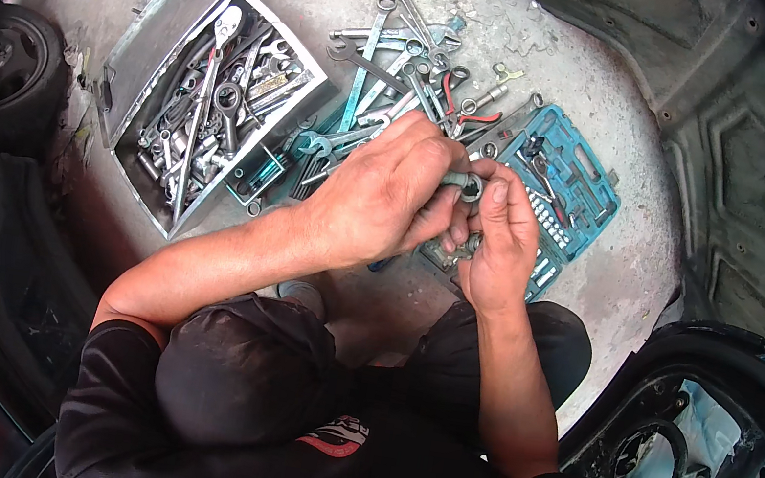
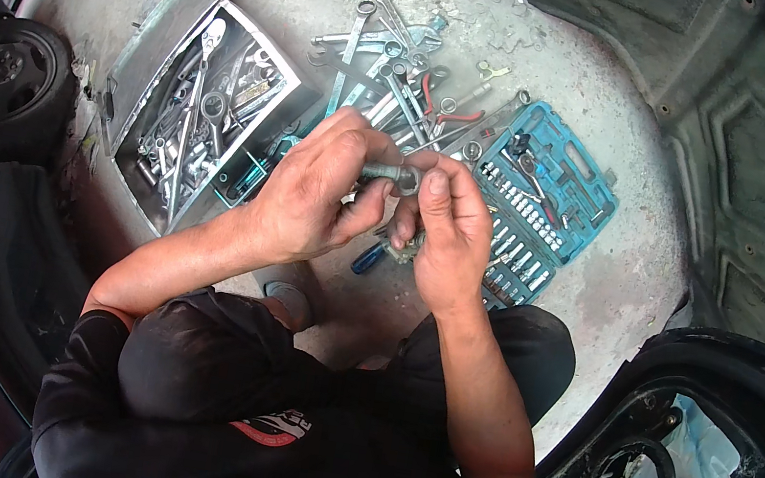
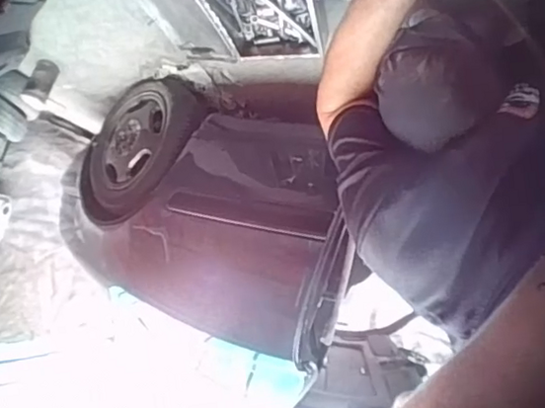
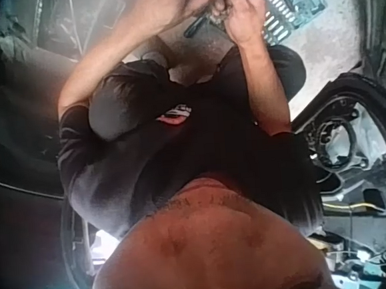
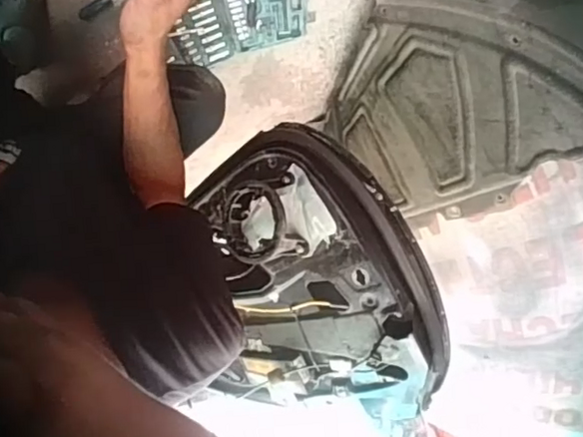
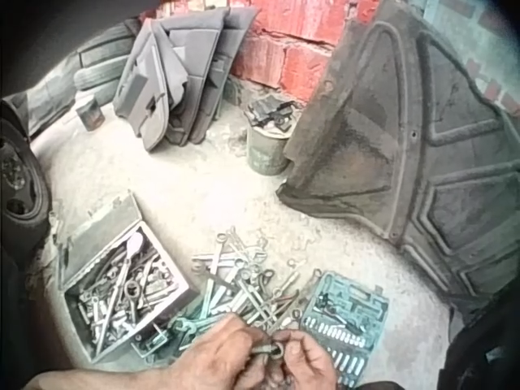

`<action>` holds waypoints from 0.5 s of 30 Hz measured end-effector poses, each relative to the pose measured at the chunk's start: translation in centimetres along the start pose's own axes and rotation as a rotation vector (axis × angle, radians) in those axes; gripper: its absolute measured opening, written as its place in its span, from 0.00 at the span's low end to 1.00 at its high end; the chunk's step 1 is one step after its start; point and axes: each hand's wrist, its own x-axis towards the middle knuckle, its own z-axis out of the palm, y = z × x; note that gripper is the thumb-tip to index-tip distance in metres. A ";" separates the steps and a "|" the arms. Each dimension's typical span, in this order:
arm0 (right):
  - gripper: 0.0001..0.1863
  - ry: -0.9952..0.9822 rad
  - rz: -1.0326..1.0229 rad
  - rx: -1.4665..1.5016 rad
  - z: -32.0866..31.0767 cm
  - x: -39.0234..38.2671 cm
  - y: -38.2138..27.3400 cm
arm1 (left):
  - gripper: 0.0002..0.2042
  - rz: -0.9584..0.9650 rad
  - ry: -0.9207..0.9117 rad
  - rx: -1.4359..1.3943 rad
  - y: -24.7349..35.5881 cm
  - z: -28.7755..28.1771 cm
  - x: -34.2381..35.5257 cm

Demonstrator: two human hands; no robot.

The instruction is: Examining and manipulating a car door lock cylinder component for repair.

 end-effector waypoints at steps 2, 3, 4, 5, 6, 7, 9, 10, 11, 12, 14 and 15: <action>0.16 0.015 -0.002 0.042 -0.2 0.0 0.1 | 0.14 0.013 -0.009 -0.004 0.2 0.1 0.1; 0.16 0.008 -0.002 0.044 -0.3 0.0 0.1 | 0.14 0.023 -0.017 -0.005 0.2 0.1 0.1; 0.16 0.001 -0.002 0.047 -0.4 0.0 0.2 | 0.14 0.025 -0.018 -0.005 0.3 0.2 0.2; 0.16 0.002 -0.003 0.047 -0.6 0.0 0.3 | 0.14 0.018 -0.018 -0.005 0.3 0.2 0.2; 0.15 -0.033 -0.025 0.033 -0.8 0.0 0.4 | 0.14 0.010 -0.018 -0.006 0.4 0.2 0.3; 0.15 -0.067 -0.047 0.018 -0.9 0.0 0.4 | 0.14 0.010 -0.018 -0.006 0.4 0.2 0.3; 0.13 -0.018 -0.047 0.046 -0.3 0.0 0.1 | 0.15 0.002 -0.057 0.003 0.2 0.3 0.2; 0.12 0.032 -0.047 0.074 -0.1 0.0 0.0 | 0.15 0.001 -0.056 0.003 0.3 0.2 0.2; 0.12 0.031 -0.046 0.074 -0.1 0.0 0.0 | 0.15 -0.016 -0.098 0.012 0.7 -0.1 0.2; 0.12 0.009 -0.051 0.078 -0.3 0.0 0.2 | 0.14 -0.032 -0.140 0.022 0.9 -0.3 0.3; 0.11 -0.011 -0.054 0.080 -0.3 0.1 0.4 | 0.14 -0.055 -0.158 0.019 0.6 0.0 0.1; 0.11 -0.013 -0.067 0.068 -0.3 0.1 0.4 | 0.14 -0.076 -0.176 0.014 0.5 0.1 0.1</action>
